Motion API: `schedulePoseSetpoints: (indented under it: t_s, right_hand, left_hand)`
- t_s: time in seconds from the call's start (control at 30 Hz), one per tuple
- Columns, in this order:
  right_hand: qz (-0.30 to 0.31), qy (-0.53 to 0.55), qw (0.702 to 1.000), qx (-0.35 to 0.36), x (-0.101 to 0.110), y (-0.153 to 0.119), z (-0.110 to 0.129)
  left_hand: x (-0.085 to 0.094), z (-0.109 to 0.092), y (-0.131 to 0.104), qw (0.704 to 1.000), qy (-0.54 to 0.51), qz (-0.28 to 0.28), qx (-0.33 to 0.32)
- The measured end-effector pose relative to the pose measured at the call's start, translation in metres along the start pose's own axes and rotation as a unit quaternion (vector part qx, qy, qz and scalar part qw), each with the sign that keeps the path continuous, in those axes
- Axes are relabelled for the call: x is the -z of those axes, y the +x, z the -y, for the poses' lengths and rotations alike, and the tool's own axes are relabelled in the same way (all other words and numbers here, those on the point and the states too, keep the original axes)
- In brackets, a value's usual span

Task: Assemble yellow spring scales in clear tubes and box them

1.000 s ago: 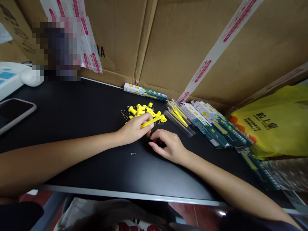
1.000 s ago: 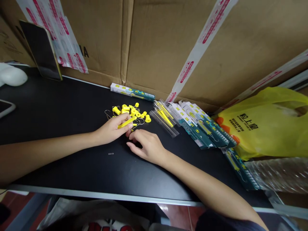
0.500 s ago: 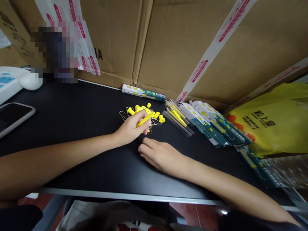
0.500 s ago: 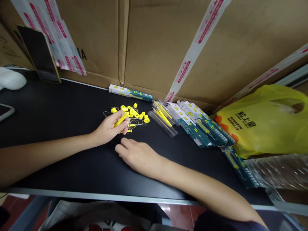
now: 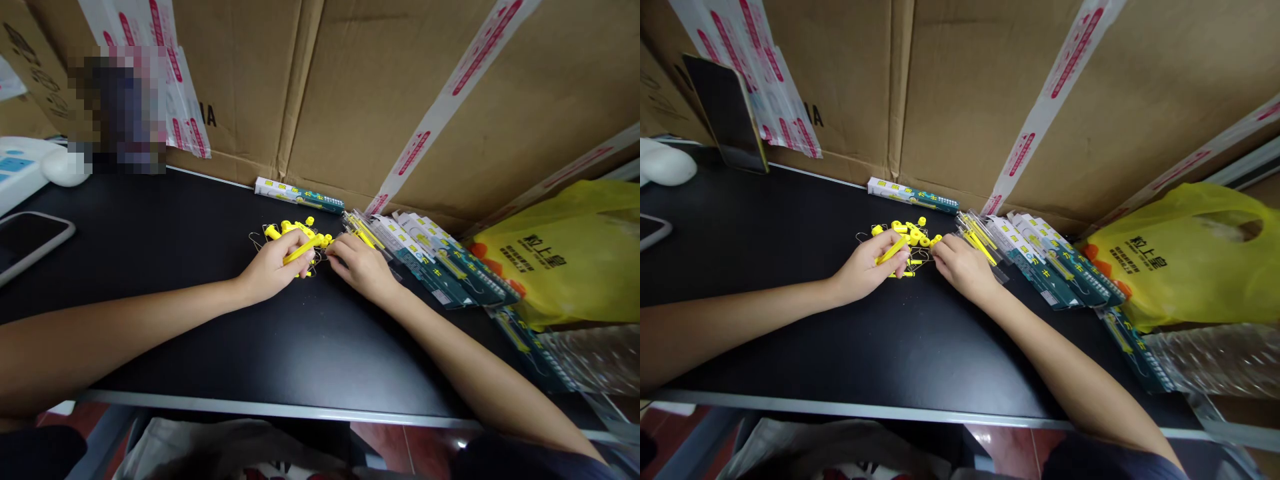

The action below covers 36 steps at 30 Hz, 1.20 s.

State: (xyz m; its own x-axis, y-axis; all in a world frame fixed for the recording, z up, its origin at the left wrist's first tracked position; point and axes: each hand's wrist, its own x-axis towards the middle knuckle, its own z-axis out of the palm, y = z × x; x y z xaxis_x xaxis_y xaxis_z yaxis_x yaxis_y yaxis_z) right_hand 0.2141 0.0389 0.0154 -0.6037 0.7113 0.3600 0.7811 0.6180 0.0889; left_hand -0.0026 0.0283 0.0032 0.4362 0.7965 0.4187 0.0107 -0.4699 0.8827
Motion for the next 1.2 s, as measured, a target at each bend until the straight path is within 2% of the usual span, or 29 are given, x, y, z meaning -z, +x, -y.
schedulePoseSetpoints:
  t_s: [0.2, 0.27, 0.33, 0.4, 0.53, 0.7, 0.77, 0.87, 1.07, 1.2]
  right_hand:
    - [-0.047, 0.078, 0.996, -0.025, 0.004, -0.001, -0.001]
    - [-0.066, 0.14, 0.987, -0.052, 0.007, -0.001, 0.002]
    - [-0.052, 0.227, 0.97, -0.073, 0.011, -0.002, 0.01]
    - [-0.007, 0.327, 0.941, -0.082, 0.015, -0.003, 0.02]
    - [0.061, 0.5, 0.86, -0.084, 0.016, -0.004, 0.038]
    - [0.068, 0.609, 0.781, -0.119, 0.009, -0.004, 0.04]
    - [0.074, 0.654, 0.741, -0.137, 0.006, -0.005, 0.037]
    - [0.053, 0.7, 0.695, -0.155, 0.002, -0.005, 0.035]
    - [-0.028, 0.72, 0.664, -0.201, -0.004, -0.007, 0.037]
    - [-0.043, 0.701, 0.678, -0.215, -0.002, -0.01, 0.039]
  left_hand:
    - [0.0, -0.003, 0.0, 1.0, 0.019, 0.005, -0.002]
    - [0.0, -0.003, 0.0, 1.0, 0.018, 0.005, -0.001]
    - [0.0, -0.003, 0.0, 1.0, 0.015, 0.004, -0.002]
    - [0.0, -0.002, 0.0, 1.0, 0.01, 0.004, -0.008]
    - [0.001, -0.001, 0.001, 1.0, 0.007, 0.005, -0.017]
    - [0.0, -0.001, 0.001, 1.0, 0.011, 0.008, -0.014]
    - [0.001, 0.0, 0.001, 1.0, 0.011, -0.002, -0.015]
    - [0.001, 0.002, 0.001, 0.999, 0.031, -0.003, -0.018]
    - [0.002, -0.001, -0.003, 0.989, 0.128, 0.034, -0.062]
    - [0.002, -0.007, -0.006, 0.971, 0.22, 0.057, -0.078]
